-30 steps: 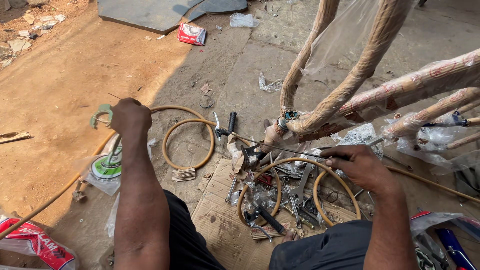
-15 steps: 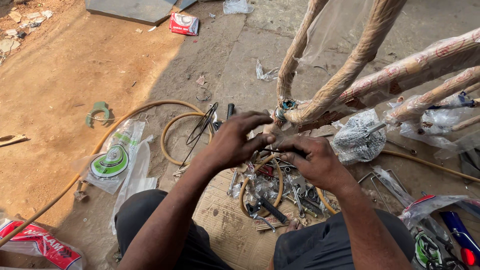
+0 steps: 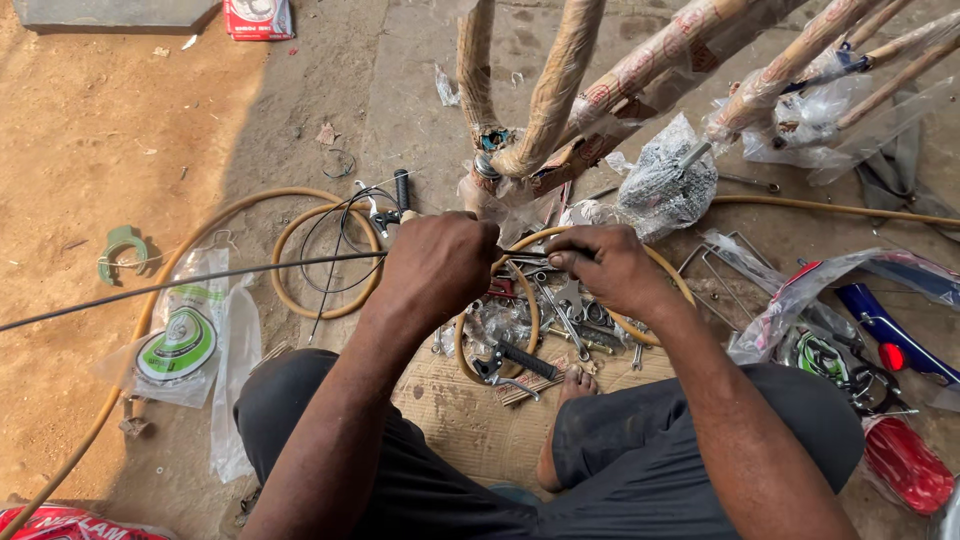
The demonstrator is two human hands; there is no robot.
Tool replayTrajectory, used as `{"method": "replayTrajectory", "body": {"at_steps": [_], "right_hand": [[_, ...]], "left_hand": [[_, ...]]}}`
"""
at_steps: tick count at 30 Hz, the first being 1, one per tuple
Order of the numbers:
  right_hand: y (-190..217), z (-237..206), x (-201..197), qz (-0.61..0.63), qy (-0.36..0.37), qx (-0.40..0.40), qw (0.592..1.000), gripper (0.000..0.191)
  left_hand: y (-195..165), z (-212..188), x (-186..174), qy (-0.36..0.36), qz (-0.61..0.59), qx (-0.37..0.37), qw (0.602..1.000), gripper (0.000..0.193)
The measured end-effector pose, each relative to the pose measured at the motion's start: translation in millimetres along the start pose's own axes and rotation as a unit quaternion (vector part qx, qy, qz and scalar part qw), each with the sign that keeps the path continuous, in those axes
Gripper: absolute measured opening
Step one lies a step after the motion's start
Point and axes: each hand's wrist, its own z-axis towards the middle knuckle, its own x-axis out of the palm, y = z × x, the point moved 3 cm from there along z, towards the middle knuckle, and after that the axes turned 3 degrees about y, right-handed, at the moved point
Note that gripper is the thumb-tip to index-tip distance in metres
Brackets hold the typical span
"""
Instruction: The person sits on the floor and installs brake cables onto a bicycle handlebar. They thread the cables through the brake lever, secure them with a screw, and adjust the tension using a wrench.
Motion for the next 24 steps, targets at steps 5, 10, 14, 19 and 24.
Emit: {"method": "replayTrajectory", "body": {"at_steps": [5, 10, 14, 19, 24], "right_hand": [[-7, 3, 7, -0.007, 0.038, 0.039, 0.999, 0.024], [8, 15, 8, -0.128, 0.05, -0.027, 0.99, 0.032], [16, 30, 24, -0.157, 0.115, 0.021, 0.981, 0.037], [22, 42, 37, -0.192, 0.196, 0.079, 0.958, 0.039], [29, 50, 45, -0.202, 0.219, 0.083, 0.951, 0.04]], "left_hand": [[9, 14, 19, 0.009, -0.005, 0.009, 1.0, 0.017], [35, 18, 25, -0.003, -0.047, -0.007, 0.999, 0.025], [52, 24, 27, 0.002, -0.069, -0.036, 0.997, 0.024], [64, 25, 38, 0.098, -0.114, -0.127, 0.981, 0.021], [72, 22, 46, 0.111, -0.12, -0.139, 0.977, 0.021]]}}
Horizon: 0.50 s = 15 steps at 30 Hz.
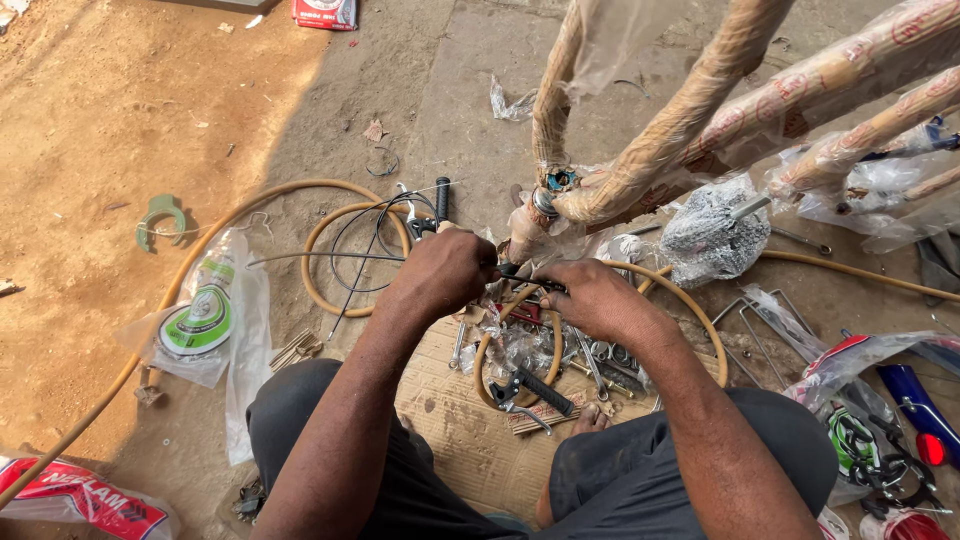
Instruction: The person sits on the floor and installs brake cables onto a bicycle handlebar. They thread the cables through the brake lever, secure them with a screw, and adjust the tension using a wrench.
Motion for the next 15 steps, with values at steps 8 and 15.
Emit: {"method": "replayTrajectory", "body": {"at_steps": [8, 15], "right_hand": [[14, 19, -8, 0.005, -0.039, -0.072, 0.997, 0.035], [15, 37, 0, -0.008, -0.065, -0.109, 0.992, 0.027]], "left_hand": [[14, -7, -11, -0.096, 0.004, 0.012, 0.995, 0.022], [19, -19, -16, -0.124, 0.008, 0.037, 0.992, 0.021]]}}
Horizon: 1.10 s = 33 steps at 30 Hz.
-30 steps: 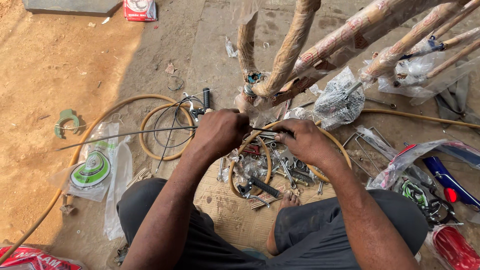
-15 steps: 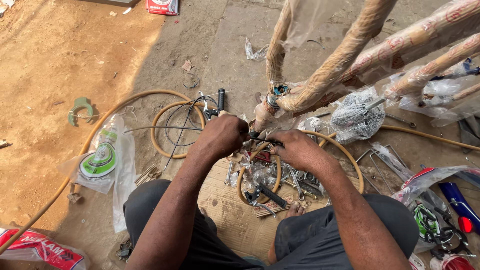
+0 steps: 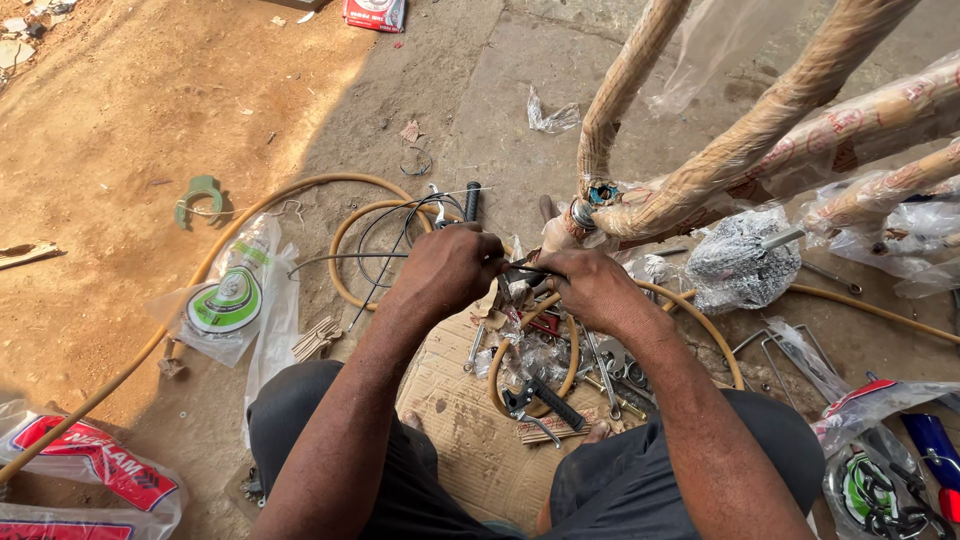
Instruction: The person sits on the floor and installs brake cables onto a bicycle handlebar. They thread the cables through the brake lever, secure them with a screw, and adjust the tension using a wrench.
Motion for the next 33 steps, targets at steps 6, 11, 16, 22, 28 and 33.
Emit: {"method": "replayTrajectory", "body": {"at_steps": [6, 11, 16, 22, 28, 33], "right_hand": [[-1, 4, 22, -0.001, -0.023, -0.089, 0.996, 0.022], [-9, 1, 37, -0.028, 0.028, -0.059, 0.997, 0.018], [-17, -13, 23, 0.016, -0.011, -0.056, 0.998, 0.023], [-33, -24, 25, 0.009, -0.082, -0.084, 0.993, 0.023], [-48, 6, 115, 0.261, -0.014, 0.2, 0.944, 0.018], [-1, -18, 223, 0.198, -0.016, 0.214, 0.956, 0.05]], "left_hand": [[-6, 2, 21, 0.042, -0.019, 0.022, 0.999, 0.021], [-11, 7, 44, 0.098, 0.04, 0.004, 0.994, 0.023], [-13, 13, 44, 0.102, -0.002, 0.011, 0.995, 0.019], [-20, 16, 47, 0.136, -0.004, 0.008, 0.991, 0.021], [-17, 16, 44, 0.1, 0.012, -0.021, 0.995, 0.02], [-25, 18, 38, -0.069, -0.034, 0.023, 0.997, 0.046]]}}
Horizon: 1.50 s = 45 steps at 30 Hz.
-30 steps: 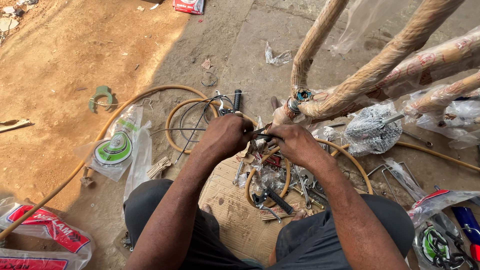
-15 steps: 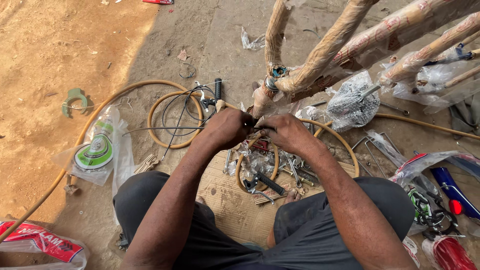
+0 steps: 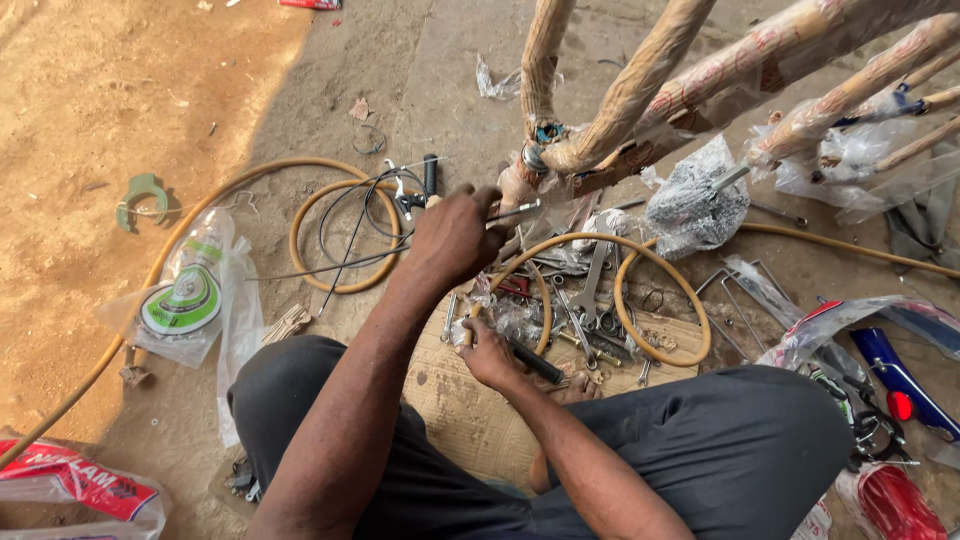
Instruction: The person sits on the floor and installs brake cables onto a bicycle handlebar. They thread the cables through the brake lever, secure them with a screw, and adjust the tension using a wrench.
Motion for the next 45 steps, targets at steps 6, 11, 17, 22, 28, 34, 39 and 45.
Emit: {"method": "replayTrajectory", "body": {"at_steps": [6, 11, 17, 22, 28, 34, 39, 45], "right_hand": [[3, -6, 2, 0.192, 0.007, 0.076, 0.978, 0.063], [6, -11, 4, 0.301, 0.009, 0.079, 0.95, 0.083], [-18, -24, 33, 0.016, 0.151, -0.026, 0.988, 0.04], [-77, -34, 13, 0.024, 0.316, 0.074, 0.946, 0.023], [-130, -42, -100, 0.062, 0.236, 0.194, 0.95, 0.026], [-184, -63, -243, 0.125, -0.279, 0.229, 0.924, 0.022], [-192, -31, -200, 0.091, -0.321, 0.309, 0.891, 0.026], [-128, 7, -119, -0.054, 0.15, 0.145, 0.976, 0.062]], "left_hand": [[-28, 16, 13, -0.172, -0.114, 0.069, 0.976, 0.097], [-39, 42, 33, -0.223, -0.118, 0.018, 0.968, 0.093], [-41, 81, 43, -0.269, -0.109, -0.016, 0.957, 0.063], [-39, 127, 23, -0.225, -0.157, -0.075, 0.959, 0.057], [-46, 136, 0, -0.245, -0.203, -0.08, 0.945, 0.043], [-45, 115, -3, -0.203, -0.258, -0.051, 0.943, 0.049], [-45, 81, 10, -0.194, -0.232, -0.081, 0.95, 0.038], [-29, 57, 39, -0.122, -0.186, -0.082, 0.972, 0.047]]}}
